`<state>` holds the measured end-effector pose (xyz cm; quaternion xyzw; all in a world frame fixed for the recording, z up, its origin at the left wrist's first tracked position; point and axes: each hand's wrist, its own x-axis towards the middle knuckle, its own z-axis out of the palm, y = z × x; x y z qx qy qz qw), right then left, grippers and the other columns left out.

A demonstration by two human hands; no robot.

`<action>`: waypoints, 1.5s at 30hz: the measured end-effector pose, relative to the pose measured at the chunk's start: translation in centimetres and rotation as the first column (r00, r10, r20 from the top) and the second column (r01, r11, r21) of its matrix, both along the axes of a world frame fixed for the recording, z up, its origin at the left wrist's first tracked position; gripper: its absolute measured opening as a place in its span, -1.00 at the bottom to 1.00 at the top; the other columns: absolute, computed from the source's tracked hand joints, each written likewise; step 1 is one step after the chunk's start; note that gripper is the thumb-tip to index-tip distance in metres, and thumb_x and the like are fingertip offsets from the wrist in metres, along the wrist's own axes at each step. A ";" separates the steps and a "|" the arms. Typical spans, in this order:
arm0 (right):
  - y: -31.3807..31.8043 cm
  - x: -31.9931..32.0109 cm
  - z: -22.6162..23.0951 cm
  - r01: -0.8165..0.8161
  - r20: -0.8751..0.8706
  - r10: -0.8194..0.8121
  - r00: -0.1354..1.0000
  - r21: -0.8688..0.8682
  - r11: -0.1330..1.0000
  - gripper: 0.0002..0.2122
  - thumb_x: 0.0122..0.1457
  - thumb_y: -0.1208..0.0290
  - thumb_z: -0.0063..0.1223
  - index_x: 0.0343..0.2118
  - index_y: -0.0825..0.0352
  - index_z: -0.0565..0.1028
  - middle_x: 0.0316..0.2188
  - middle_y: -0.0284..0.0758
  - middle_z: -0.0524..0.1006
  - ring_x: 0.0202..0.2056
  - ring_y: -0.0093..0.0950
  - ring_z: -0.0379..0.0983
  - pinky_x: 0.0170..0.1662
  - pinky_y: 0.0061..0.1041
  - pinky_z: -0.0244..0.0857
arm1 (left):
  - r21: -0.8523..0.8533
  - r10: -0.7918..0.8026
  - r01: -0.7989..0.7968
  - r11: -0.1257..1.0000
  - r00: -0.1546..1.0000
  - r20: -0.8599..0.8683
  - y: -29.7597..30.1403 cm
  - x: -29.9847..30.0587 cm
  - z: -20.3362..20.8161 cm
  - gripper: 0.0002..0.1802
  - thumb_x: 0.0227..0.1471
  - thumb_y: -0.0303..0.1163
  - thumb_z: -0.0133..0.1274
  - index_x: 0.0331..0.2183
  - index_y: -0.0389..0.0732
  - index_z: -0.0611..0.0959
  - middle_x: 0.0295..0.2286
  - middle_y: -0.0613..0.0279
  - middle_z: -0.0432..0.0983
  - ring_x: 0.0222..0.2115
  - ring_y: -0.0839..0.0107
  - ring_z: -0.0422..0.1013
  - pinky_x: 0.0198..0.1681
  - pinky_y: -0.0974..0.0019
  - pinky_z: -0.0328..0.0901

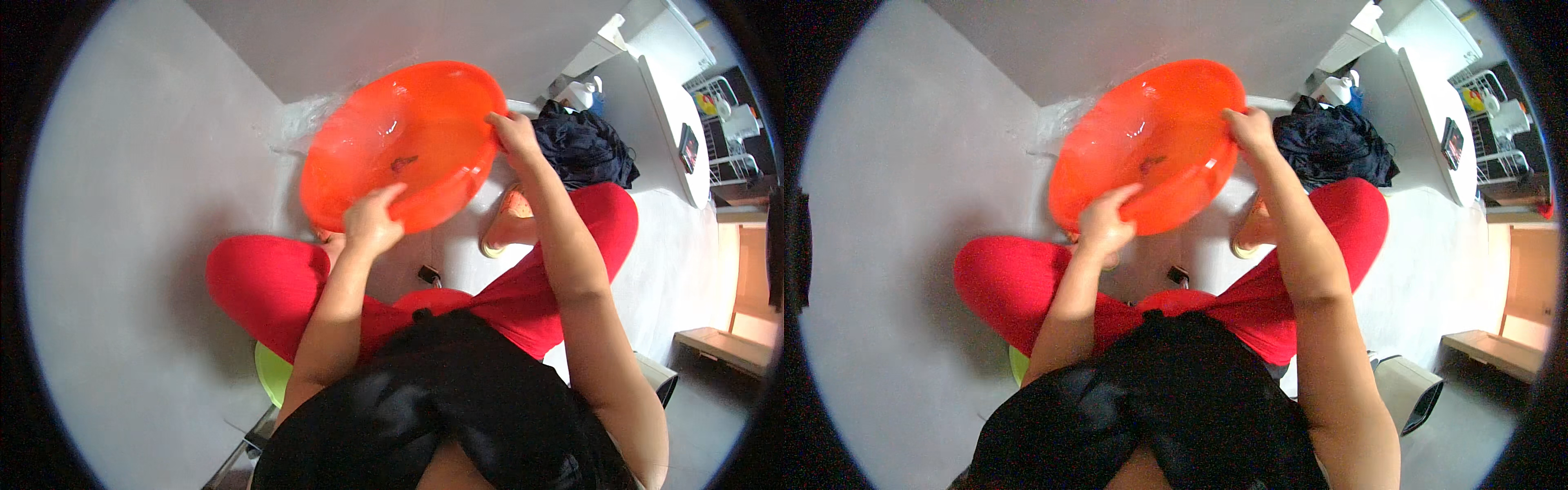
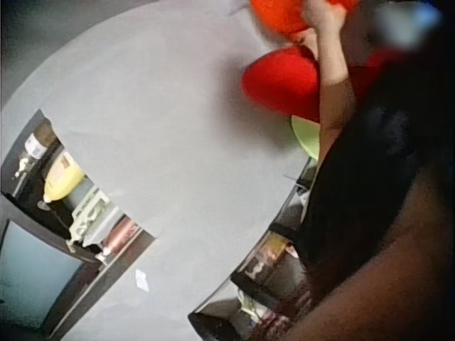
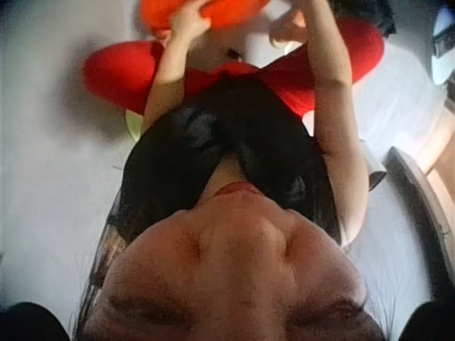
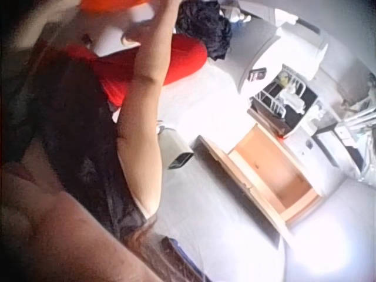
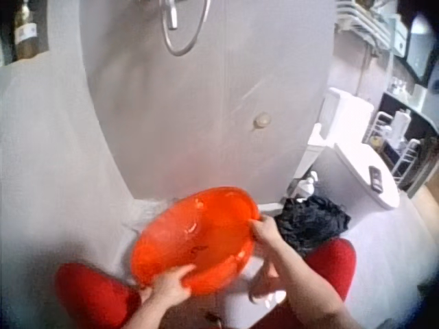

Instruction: The person washes dark and light clothing by hand in a large orange basin filled with soapy water under a running tap.

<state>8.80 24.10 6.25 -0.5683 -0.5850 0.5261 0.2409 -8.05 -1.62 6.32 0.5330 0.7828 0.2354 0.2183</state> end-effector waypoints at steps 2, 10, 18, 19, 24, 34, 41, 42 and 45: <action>-0.9 -2.9 2.3 0.046 -0.097 -0.048 0.994 -0.017 0.999 -0.76 -0.02 0.35 0.10 -0.41 0.47 0.52 -0.56 -0.30 0.51 -0.58 -0.51 0.41 -0.51 -0.48 0.28 | 0.258 0.233 -0.175 0.950 0.948 -0.214 -0.4 -2.2 0.0 -0.38 -0.35 -0.46 0.09 -0.07 -0.15 0.49 -0.13 0.07 0.45 -0.13 0.10 0.38 -0.06 0.08 0.27; -1.8 -7.5 3.3 0.166 -0.171 -0.161 0.972 0.019 0.986 -0.81 -0.08 0.39 0.11 -0.56 0.46 0.49 -0.63 -0.26 0.49 -0.61 -0.47 0.41 -0.57 -0.42 0.25 | -0.172 0.225 -0.891 0.420 -0.082 0.971 -3.1 -8.7 -2.3 -0.29 -0.12 -0.19 0.05 0.10 -0.08 0.26 0.04 0.05 0.17 0.10 0.13 0.06 0.07 0.00 0.09; -3.3 -8.3 5.9 0.055 -0.044 -0.051 0.998 0.087 0.995 -0.75 -0.08 0.39 0.09 -0.57 0.57 0.48 -0.59 -0.11 0.53 -0.54 -0.33 0.50 -0.46 -0.34 0.36 | -0.291 0.405 -0.831 0.474 -0.088 0.910 -3.0 -11.0 -6.9 -0.29 -0.01 0.08 -0.07 0.07 -0.16 0.29 0.07 0.00 0.13 0.06 0.09 0.12 0.04 -0.02 0.14; -3.2 -9.2 6.2 0.051 -0.061 -0.042 0.997 0.143 0.988 -0.74 -0.11 0.38 0.10 -0.55 0.58 0.48 -0.56 -0.05 0.53 -0.48 -0.29 0.52 -0.41 -0.32 0.38 | -0.297 0.372 -0.790 0.536 -0.095 0.923 -3.3 -11.2 -7.7 -0.29 -0.01 0.08 -0.08 0.07 -0.18 0.29 0.07 -0.02 0.14 0.06 0.07 0.14 0.04 -0.03 0.15; -4.9 -12.6 10.9 -0.154 0.127 0.118 0.985 0.336 0.929 -0.73 -0.14 0.38 0.08 -0.51 0.58 0.48 -0.43 0.09 0.52 -0.31 -0.12 0.51 -0.25 -0.27 0.39 | -0.523 0.325 -0.691 0.499 -0.410 0.852 -3.6 -8.7 -10.9 -0.44 0.04 0.03 -0.13 -0.04 -0.15 0.39 -0.04 0.05 0.30 -0.09 0.09 0.29 -0.04 -0.13 0.24; -8.9 -14.5 15.9 -0.375 0.342 0.225 0.912 0.478 0.794 -0.74 -0.12 0.35 0.10 -0.44 0.49 0.52 -0.34 0.00 0.53 -0.23 -0.15 0.49 -0.17 -0.28 0.39 | -0.470 0.287 -0.446 0.762 -0.419 0.862 -1.8 -3.3 -11.6 -0.49 0.07 0.04 -0.27 -0.11 -0.08 0.50 -0.23 0.11 0.48 -0.30 0.04 0.42 -0.41 0.09 0.42; -13.2 -15.8 19.7 -0.534 0.478 0.310 0.822 0.457 0.711 -0.72 -0.11 0.41 0.07 -0.31 0.45 0.51 -0.26 -0.05 0.53 -0.17 -0.17 0.48 -0.15 -0.27 0.39 | -0.608 0.336 -0.290 0.739 -0.623 0.706 -0.7 0.4 -13.2 -0.63 0.05 -0.05 -0.18 -0.21 -0.04 0.53 -0.43 0.12 0.43 -0.62 0.33 0.32 -0.66 0.44 0.27; -13.5 -15.6 19.9 -0.540 0.486 0.307 0.818 0.466 0.701 -0.73 -0.10 0.42 0.06 -0.32 0.45 0.51 -0.26 -0.05 0.53 -0.18 -0.17 0.48 -0.15 -0.27 0.39 | -0.618 0.351 -0.221 0.755 -0.659 0.665 -0.5 1.3 -12.3 -0.67 0.06 -0.10 -0.17 -0.27 -0.09 0.52 -0.49 0.15 0.39 -0.64 0.34 0.29 -0.65 0.44 0.26; -15.2 -15.8 20.6 -0.564 0.499 0.319 0.806 0.484 0.669 -0.77 -0.08 0.43 0.03 -0.36 0.46 0.50 -0.29 -0.03 0.52 -0.20 -0.14 0.48 -0.17 -0.25 0.39 | -0.624 0.395 -0.038 0.780 -0.744 0.539 -0.4 2.2 -9.7 -0.75 0.07 -0.21 -0.14 -0.38 -0.19 0.49 -0.59 0.22 0.31 -0.65 0.37 0.24 -0.63 0.46 0.22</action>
